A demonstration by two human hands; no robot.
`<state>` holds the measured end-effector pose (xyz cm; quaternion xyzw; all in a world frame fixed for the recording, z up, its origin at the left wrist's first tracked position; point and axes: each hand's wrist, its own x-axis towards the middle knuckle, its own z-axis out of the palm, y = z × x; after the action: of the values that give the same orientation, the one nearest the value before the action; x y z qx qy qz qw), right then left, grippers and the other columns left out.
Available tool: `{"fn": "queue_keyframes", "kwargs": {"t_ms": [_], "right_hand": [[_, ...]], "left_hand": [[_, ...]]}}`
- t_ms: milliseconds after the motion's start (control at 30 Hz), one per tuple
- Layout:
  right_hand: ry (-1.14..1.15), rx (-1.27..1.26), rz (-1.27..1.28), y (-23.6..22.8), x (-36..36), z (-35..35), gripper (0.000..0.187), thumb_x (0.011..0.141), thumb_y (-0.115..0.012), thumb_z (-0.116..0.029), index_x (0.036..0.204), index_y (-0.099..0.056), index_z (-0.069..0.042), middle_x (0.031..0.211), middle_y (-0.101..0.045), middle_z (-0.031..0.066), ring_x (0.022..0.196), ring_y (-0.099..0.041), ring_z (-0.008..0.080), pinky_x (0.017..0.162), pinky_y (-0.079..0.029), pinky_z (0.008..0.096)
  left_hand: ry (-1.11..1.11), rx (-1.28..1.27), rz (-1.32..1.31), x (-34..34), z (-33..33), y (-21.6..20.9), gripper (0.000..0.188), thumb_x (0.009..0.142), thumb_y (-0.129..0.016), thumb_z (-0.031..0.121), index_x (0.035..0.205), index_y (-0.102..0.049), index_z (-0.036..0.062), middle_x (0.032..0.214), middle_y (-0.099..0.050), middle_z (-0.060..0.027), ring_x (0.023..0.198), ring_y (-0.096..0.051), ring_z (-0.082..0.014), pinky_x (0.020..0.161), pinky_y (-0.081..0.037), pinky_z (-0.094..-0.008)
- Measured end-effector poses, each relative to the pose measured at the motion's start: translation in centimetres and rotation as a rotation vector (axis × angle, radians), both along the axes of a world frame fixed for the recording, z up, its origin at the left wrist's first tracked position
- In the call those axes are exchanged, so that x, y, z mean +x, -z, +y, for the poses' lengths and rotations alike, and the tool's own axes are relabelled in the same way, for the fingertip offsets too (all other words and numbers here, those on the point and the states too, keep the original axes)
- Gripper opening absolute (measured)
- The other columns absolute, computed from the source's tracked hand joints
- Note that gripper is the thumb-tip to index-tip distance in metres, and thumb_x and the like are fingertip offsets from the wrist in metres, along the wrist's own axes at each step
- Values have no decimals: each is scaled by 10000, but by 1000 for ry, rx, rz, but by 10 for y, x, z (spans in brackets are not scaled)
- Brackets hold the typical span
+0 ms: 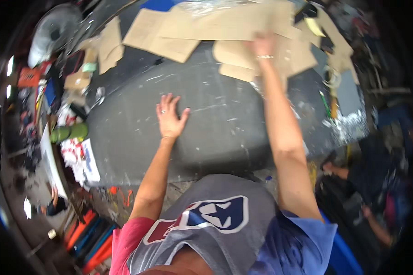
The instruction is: Tracing cardboard templates onto a material surface using a marker and ruler in a workshop.
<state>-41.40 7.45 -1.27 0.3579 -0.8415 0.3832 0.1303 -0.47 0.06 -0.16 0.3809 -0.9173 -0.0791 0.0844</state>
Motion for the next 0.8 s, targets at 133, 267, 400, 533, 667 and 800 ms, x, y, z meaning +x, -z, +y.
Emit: {"fn": "queue_keyframes", "kwargs": {"t_ms": [133, 267, 400, 533, 667, 800], "right_hand": [[-172, -344, -1205, -11, 20, -35, 571, 1004, -530, -362, 1377, -440, 60, 1125, -661, 175, 718, -722, 256, 633, -590, 358], [-78, -128, -860, -44, 18, -1, 473, 983, -578, -414, 1177, -647, 13, 877, -701, 113, 690, -695, 188, 605, -568, 338], [209, -171, -417, -16, -45, 91, 359, 921, -650, -320, 1082, -716, -6, 861, -734, 100, 788, -686, 176, 742, -535, 314], [199, -3, -533, -3, -45, 116, 338, 904, -680, -312, 1055, -715, -12, 909, -716, 100, 779, -670, 177, 756, -533, 308], [278, 11, -71, -5, -23, 96, 352, 862, -684, -301, 1055, -702, -6, 925, -712, 138, 819, -689, 235, 751, -539, 353], [40, -68, -557, -6, -12, 64, 408, 900, -685, -265, 1187, -632, 20, 1033, -659, 146, 801, -682, 211, 724, -558, 333]], "left_hand": [[52, 52, 52, -4, -4, 5, 632, 893, -621, 528, 1388, -504, 154, 1551, -378, -95, 1503, -231, -309, 1219, -136, -543], [-3, 50, 27, 11, -4, 2, 617, 893, -633, 505, 1389, -507, 161, 1561, -364, -77, 1500, -236, -307, 1224, -124, -535], [27, 58, 31, -2, 0, -2, 603, 907, -627, 497, 1393, -508, 159, 1560, -369, -76, 1497, -244, -296, 1227, -121, -512], [4, 51, 25, 3, 1, -2, 603, 910, -620, 502, 1392, -507, 158, 1558, -370, -74, 1499, -238, -294, 1225, -124, -519], [-1, 48, 19, 6, -1, -2, 609, 909, -614, 507, 1394, -500, 157, 1553, -370, -74, 1502, -230, -299, 1222, -129, -530], [5, 50, 33, 2, 1, -1, 613, 905, -616, 508, 1393, -497, 157, 1546, -372, -78, 1502, -229, -301, 1220, -132, -534]]}}
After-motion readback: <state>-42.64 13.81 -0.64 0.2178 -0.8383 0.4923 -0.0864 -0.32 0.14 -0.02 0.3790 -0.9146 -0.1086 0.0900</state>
